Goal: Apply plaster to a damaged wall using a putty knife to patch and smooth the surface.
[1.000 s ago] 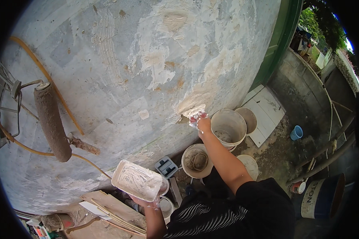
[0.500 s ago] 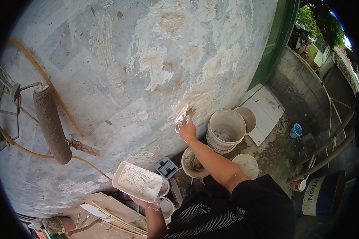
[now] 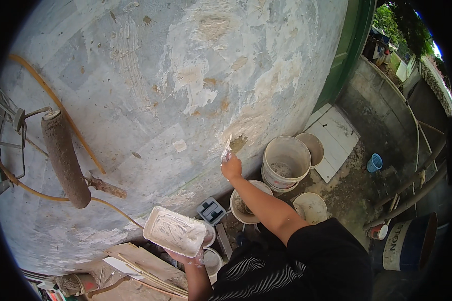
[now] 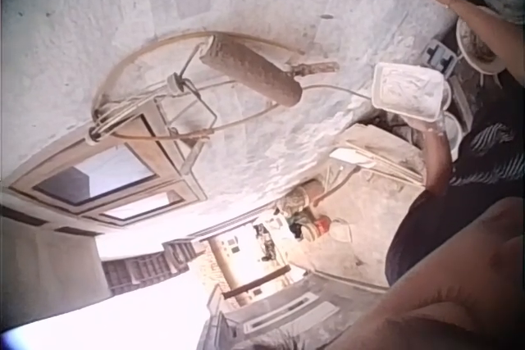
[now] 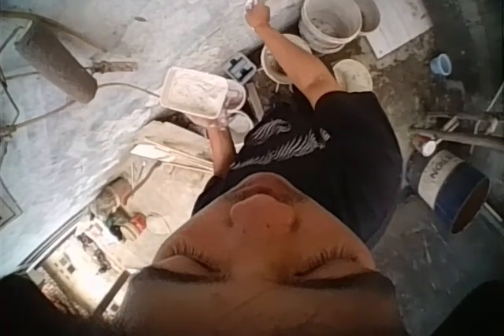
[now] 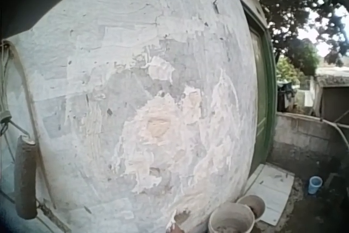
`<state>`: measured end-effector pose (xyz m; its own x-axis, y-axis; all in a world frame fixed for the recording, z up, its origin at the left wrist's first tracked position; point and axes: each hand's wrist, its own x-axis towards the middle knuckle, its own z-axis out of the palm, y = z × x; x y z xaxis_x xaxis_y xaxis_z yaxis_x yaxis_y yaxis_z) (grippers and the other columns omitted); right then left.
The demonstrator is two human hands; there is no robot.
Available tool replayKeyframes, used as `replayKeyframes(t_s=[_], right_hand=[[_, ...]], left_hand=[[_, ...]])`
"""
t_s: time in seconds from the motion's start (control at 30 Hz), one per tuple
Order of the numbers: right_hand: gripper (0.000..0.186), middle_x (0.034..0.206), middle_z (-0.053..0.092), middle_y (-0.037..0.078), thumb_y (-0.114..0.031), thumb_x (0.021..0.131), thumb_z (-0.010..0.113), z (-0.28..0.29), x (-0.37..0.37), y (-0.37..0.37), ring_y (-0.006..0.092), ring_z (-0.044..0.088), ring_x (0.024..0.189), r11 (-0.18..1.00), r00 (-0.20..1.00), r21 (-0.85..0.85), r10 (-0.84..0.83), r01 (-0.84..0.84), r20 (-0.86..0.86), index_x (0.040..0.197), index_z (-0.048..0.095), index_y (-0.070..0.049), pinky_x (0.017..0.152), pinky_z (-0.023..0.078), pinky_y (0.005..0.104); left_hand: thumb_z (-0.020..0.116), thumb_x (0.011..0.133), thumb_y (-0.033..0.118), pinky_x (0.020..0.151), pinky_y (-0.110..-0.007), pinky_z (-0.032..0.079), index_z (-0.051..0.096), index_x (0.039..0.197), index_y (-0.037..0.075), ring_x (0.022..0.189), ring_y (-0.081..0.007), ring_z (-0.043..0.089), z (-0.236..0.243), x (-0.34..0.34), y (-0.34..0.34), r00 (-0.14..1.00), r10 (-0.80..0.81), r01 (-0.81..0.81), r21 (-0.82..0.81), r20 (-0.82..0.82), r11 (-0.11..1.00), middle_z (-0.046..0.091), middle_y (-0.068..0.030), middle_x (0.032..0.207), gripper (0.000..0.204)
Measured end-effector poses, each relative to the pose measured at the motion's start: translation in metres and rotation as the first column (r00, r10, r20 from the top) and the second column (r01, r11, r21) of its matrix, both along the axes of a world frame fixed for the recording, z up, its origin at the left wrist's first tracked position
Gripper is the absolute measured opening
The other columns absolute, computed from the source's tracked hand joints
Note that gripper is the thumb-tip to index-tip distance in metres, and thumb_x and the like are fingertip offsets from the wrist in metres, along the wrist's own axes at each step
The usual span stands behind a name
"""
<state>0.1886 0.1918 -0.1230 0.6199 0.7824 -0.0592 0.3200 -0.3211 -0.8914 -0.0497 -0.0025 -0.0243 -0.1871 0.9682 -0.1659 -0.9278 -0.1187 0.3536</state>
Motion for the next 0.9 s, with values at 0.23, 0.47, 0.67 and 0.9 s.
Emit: replayKeyframes(t_s=[0.23,0.47,0.67,0.9], right_hand=[[0.034,0.096,0.067,0.023,-0.013,0.077,0.063,-0.031,-0.004,-0.033,0.0422,0.063,0.092,0.994,0.992,-0.078,0.089,-0.082,0.089,0.109,0.059,-0.003,0.082,0.051,0.0469],[0.042,0.093,0.067,0.024,-0.017,0.076,0.064,-0.023,0.022,0.002,0.0416,0.064,0.089,0.995,0.999,-0.089,-0.04,0.043,0.028,0.117,0.058,-0.005,0.081,0.051,0.0475],[0.048,0.095,0.066,0.025,-0.015,0.077,0.063,-0.017,-0.03,-0.022,0.0411,0.063,0.092,0.97,0.975,-0.148,0.205,-0.191,0.087,0.123,0.057,-0.003,0.084,0.051,0.0461],[0.049,0.094,0.066,0.025,-0.014,0.078,0.064,-0.011,0.008,-0.033,0.0417,0.063,0.091,0.994,0.997,-0.082,-0.071,0.072,0.018,0.125,0.056,-0.005,0.084,0.05,0.0478]], left_hand=[[0.037,0.095,0.049,0.098,-0.051,0.045,0.045,0.138,0.012,0.117,-0.0346,0.054,-0.006,-0.002,0.002,0.999,-0.033,0.034,0.053,-0.006,0.998,0.052,-0.0105,0.135,0.057],[0.036,0.094,0.051,0.096,-0.051,0.046,0.044,0.138,0.012,0.116,-0.0351,0.054,-0.005,0.0,-0.001,0.997,-0.029,0.033,0.06,-0.077,0.998,0.052,-0.0109,0.134,0.059],[0.036,0.094,0.052,0.097,-0.052,0.045,0.043,0.139,0.012,0.118,-0.0352,0.053,-0.007,0.006,0.003,0.999,-0.018,0.016,-0.077,-0.033,0.997,0.051,-0.0109,0.135,0.061],[0.036,0.093,0.052,0.097,-0.052,0.045,0.045,0.138,0.012,0.118,-0.0356,0.053,-0.004,0.009,0.003,0.999,-0.023,0.021,-0.084,-0.03,0.996,0.052,-0.0113,0.134,0.061]])
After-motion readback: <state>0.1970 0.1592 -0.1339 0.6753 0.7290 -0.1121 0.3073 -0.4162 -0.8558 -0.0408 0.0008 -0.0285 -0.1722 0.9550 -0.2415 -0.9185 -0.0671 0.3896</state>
